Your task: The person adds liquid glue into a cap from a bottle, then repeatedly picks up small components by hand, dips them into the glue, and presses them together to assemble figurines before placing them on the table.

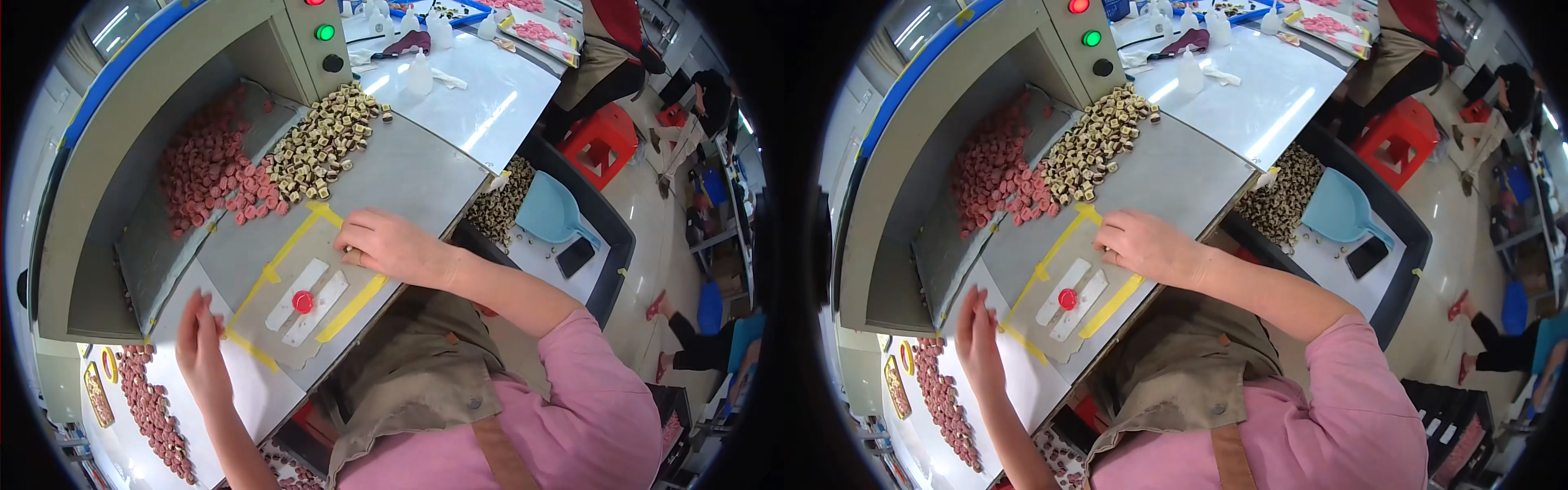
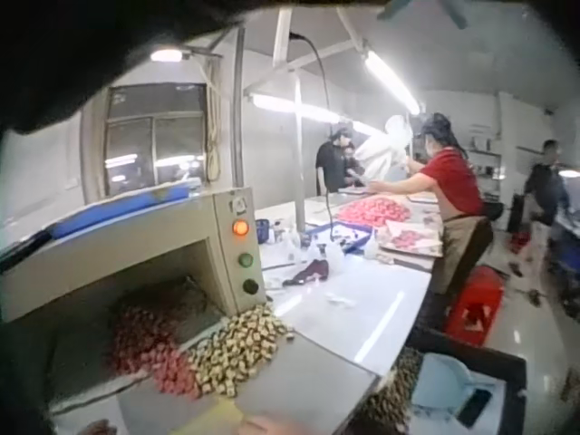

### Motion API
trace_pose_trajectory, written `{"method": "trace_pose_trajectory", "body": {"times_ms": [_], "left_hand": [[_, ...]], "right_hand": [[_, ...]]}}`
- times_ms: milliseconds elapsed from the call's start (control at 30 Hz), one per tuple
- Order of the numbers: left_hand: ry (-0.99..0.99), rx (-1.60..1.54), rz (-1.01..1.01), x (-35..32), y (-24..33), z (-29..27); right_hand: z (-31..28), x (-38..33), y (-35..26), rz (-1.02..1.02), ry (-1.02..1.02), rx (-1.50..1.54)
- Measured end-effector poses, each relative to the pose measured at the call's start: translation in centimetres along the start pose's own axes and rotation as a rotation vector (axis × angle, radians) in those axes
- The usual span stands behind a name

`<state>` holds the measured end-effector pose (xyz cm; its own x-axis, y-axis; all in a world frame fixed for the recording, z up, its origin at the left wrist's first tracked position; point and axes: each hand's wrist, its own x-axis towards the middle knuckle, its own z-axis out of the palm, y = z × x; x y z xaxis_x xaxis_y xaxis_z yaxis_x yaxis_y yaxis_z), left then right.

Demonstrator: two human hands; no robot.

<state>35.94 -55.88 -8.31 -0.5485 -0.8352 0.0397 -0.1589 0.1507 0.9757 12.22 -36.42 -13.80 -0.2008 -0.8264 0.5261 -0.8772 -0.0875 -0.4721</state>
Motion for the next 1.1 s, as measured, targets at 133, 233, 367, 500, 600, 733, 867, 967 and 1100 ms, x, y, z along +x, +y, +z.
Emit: {"method": "trace_pose_trajectory", "body": {"times_ms": [133,233,367,500,600,733,867,967,1100], "left_hand": [[0.009,-0.083,-0.072,-4.6,-2.4,-0.5],[0.052,-0.404,-0.065,-6.9,-3.1,0.6],[0.198,-0.310,-0.013,-8.7,-4.0,3.3],[0.196,-0.067,0.147,-9.1,-3.7,4.3],[0.165,-0.061,0.164,-8.9,-3.8,4.2],[0.184,-0.155,0.151,-8.9,-4.0,4.1],[0.208,-0.151,0.137,-8.9,-3.4,4.4],[0.166,-0.155,0.133,-9.1,-3.6,4.2],[0.221,-0.166,0.119,-9.3,-3.0,4.5]], "right_hand": [[0.6,-0.2,-0.2,-0.014,0.044,-0.021],[0.2,-0.5,-0.6,-0.014,0.073,-0.017],[0.4,-0.5,-0.4,0.001,0.014,0.021],[0.2,-0.6,-0.6,0.068,0.024,0.028],[0.0,-0.7,-1.2,0.159,0.050,0.084],[-0.2,-0.6,-1.4,0.275,0.091,0.193],[-0.5,-0.6,-1.1,0.279,0.100,0.189],[-0.6,-0.9,-1.1,0.264,0.117,0.196],[-0.9,-0.9,-1.1,0.228,0.050,0.154]]}}
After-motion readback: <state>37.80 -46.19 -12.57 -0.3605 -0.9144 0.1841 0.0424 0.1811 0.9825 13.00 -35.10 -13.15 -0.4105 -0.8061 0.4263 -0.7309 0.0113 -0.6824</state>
